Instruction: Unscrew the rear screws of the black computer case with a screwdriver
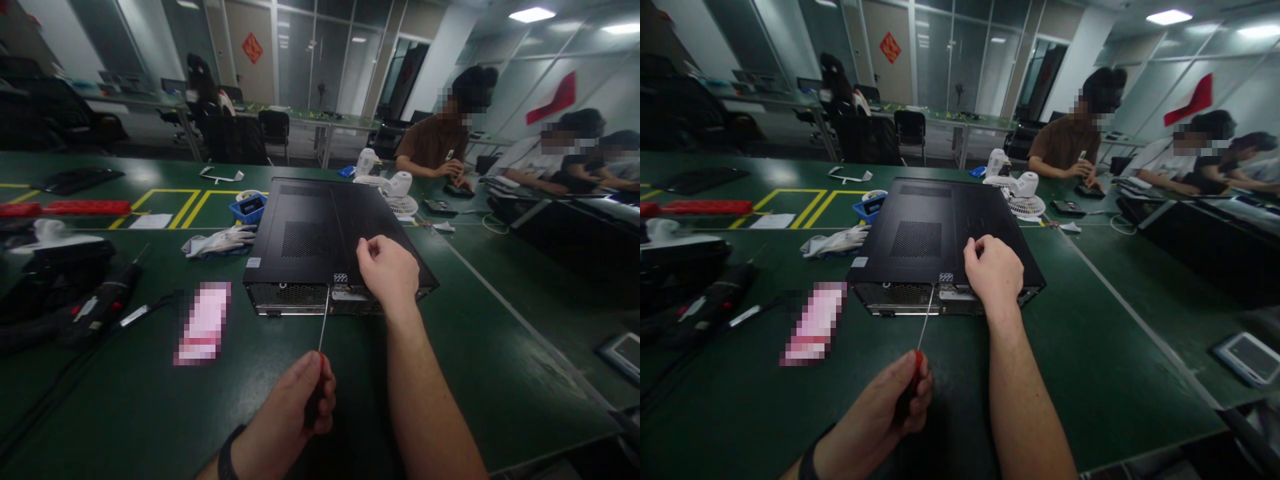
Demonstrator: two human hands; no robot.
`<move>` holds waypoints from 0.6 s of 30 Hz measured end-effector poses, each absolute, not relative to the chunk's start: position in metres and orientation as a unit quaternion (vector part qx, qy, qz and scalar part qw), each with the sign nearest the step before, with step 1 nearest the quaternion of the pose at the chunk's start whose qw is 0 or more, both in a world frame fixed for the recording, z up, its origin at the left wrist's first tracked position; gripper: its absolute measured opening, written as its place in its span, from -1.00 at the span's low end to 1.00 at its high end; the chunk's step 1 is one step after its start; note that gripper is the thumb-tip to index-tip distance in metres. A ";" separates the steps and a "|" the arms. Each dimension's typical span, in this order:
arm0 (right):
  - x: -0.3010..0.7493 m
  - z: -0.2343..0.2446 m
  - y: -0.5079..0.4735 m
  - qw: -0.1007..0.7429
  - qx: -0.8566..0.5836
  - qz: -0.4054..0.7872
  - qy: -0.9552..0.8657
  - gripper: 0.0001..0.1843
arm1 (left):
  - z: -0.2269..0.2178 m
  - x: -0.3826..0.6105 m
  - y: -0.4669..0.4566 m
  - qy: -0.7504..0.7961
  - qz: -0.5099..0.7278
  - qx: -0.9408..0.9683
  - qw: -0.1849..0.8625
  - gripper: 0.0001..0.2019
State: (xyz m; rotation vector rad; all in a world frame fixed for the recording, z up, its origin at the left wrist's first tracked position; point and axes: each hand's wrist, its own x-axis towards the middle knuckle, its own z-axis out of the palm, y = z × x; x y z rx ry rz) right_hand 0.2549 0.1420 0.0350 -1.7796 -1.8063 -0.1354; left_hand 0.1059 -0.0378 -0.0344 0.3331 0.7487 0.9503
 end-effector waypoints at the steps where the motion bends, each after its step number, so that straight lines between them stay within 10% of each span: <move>1: 0.255 0.035 0.142 0.296 -0.669 -0.052 -0.680 -0.65 | -0.035 0.106 -0.038 0.353 0.442 0.151 0.811 -0.52; 18: 0.255 0.035 0.142 0.291 -0.668 -0.058 -0.682 -0.65 | -0.038 0.107 -0.039 0.351 0.469 0.127 0.801 -0.58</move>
